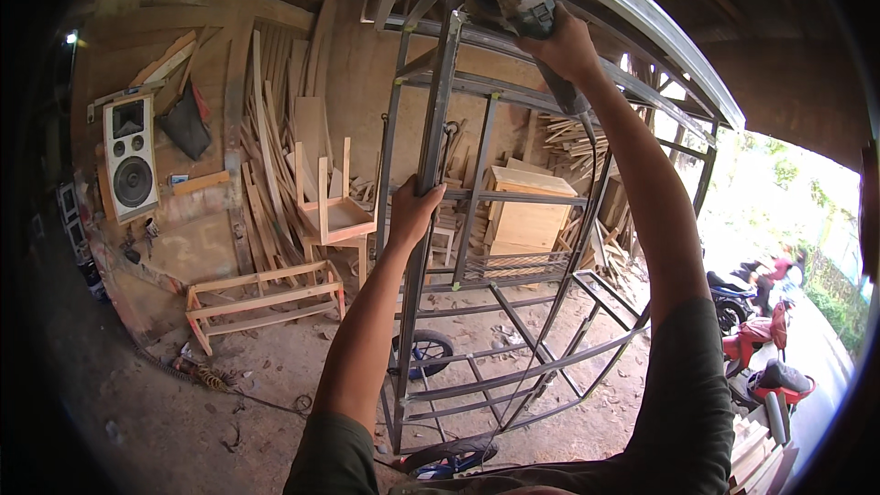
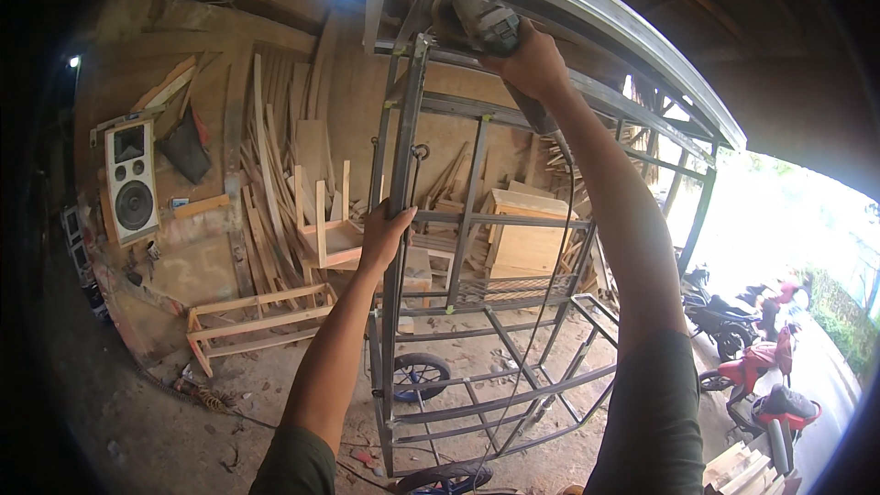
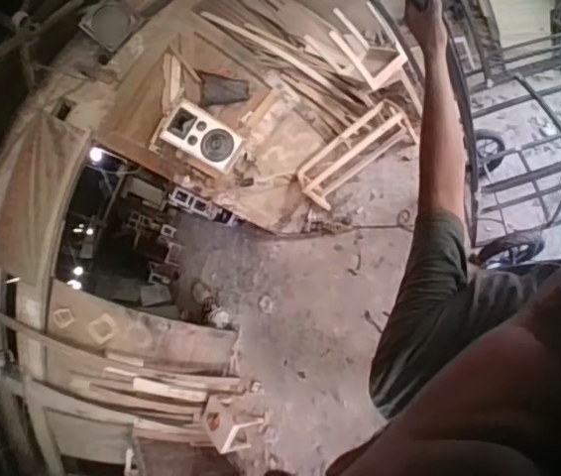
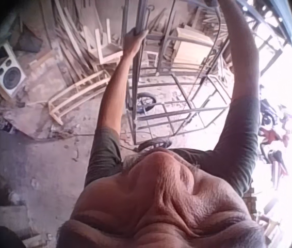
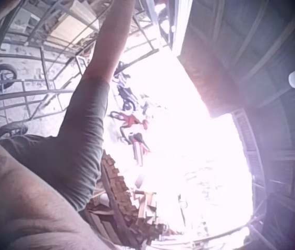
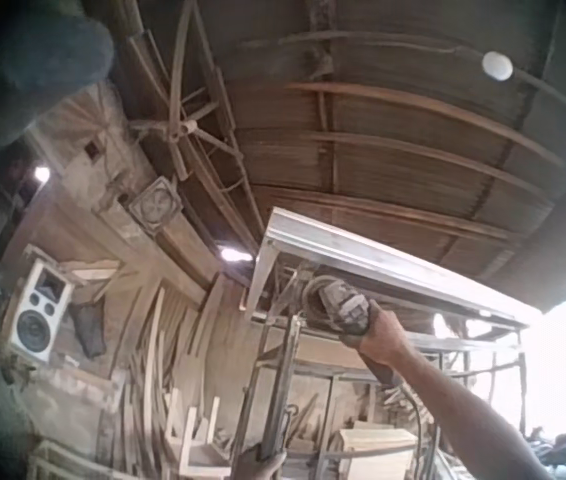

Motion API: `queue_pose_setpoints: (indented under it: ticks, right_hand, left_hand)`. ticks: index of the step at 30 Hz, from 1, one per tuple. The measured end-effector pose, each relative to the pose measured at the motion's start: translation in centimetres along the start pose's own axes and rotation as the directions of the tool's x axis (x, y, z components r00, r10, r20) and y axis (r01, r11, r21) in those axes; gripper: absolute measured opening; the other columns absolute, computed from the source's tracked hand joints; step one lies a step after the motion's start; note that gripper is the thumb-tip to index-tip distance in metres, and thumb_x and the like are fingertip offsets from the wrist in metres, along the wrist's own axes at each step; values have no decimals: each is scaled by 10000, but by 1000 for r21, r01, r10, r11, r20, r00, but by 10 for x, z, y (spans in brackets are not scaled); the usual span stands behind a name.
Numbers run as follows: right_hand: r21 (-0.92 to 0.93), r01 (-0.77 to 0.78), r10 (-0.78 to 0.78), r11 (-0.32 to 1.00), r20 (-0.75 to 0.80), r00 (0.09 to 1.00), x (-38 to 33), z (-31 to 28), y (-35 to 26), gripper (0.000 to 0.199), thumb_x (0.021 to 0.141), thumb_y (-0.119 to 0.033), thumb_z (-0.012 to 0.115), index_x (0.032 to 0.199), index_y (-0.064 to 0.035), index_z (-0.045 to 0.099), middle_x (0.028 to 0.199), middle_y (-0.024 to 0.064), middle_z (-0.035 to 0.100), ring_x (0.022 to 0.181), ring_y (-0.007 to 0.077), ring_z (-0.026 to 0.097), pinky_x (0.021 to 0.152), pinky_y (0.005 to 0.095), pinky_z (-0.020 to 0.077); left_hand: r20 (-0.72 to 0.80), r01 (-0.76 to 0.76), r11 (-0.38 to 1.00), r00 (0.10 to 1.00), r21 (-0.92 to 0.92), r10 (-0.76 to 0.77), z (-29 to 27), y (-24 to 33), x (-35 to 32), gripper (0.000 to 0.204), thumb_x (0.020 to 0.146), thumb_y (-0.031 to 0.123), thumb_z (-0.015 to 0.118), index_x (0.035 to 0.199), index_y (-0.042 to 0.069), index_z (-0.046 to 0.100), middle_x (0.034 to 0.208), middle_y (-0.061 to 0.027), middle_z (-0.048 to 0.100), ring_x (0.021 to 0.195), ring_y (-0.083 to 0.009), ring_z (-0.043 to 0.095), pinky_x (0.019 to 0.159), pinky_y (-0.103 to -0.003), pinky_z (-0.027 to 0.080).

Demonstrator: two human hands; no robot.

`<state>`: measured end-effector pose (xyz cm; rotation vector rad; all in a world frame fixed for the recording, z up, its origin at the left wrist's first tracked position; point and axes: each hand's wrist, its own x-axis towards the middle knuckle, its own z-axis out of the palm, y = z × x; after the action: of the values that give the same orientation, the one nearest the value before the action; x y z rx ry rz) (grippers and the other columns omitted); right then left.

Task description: The person uses a power grinder to smooth the edges and joints of a metal cart frame.

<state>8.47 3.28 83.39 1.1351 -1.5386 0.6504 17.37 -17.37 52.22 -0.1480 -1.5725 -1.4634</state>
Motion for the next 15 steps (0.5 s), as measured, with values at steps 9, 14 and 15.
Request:
queue_pose_setpoints:
  ticks: [9, 14, 15]
  right_hand:
    - [-25, 21, -21, 999, -11, 1000, -3, 1, 10, 745, 675, -458, 831, 1200, 4, 572, 1050, 236, 721, 1028, 402, 690, 898, 476, 549]
    - [-77, -35, 34, 996, -6, 999, 2, -2, -2, 721, 677, -461, 828, 1177, -8, 573, 1062, 231, 721, 1030, 394, 692, 892, 474, 554]
    - [-56, -12, 11, 998, -14, 1000, 2, 0, -4, 716, 681, -459, 830, 1174, -10, 572, 1064, 228, 721, 1033, 394, 691, 892, 473, 554]
  left_hand:
    - [-3, -19, 999, 1000, 40, 19, 3, -2, 4, 257, 906, 271, 707, 917, 34, 607, 656, -20, 588, 537, -115, 574, 519, -296, 455]
    - [-4, -23, 999, 1000, 28, 24, 3, -3, 2, 261, 907, 270, 707, 899, 30, 607, 661, -19, 587, 532, -118, 581, 507, -309, 453]
    - [-13, -37, 999, 999, 36, 38, 0, -7, 4, 259, 907, 269, 707, 897, 30, 606, 660, -18, 586, 535, -118, 579, 509, -309, 453]
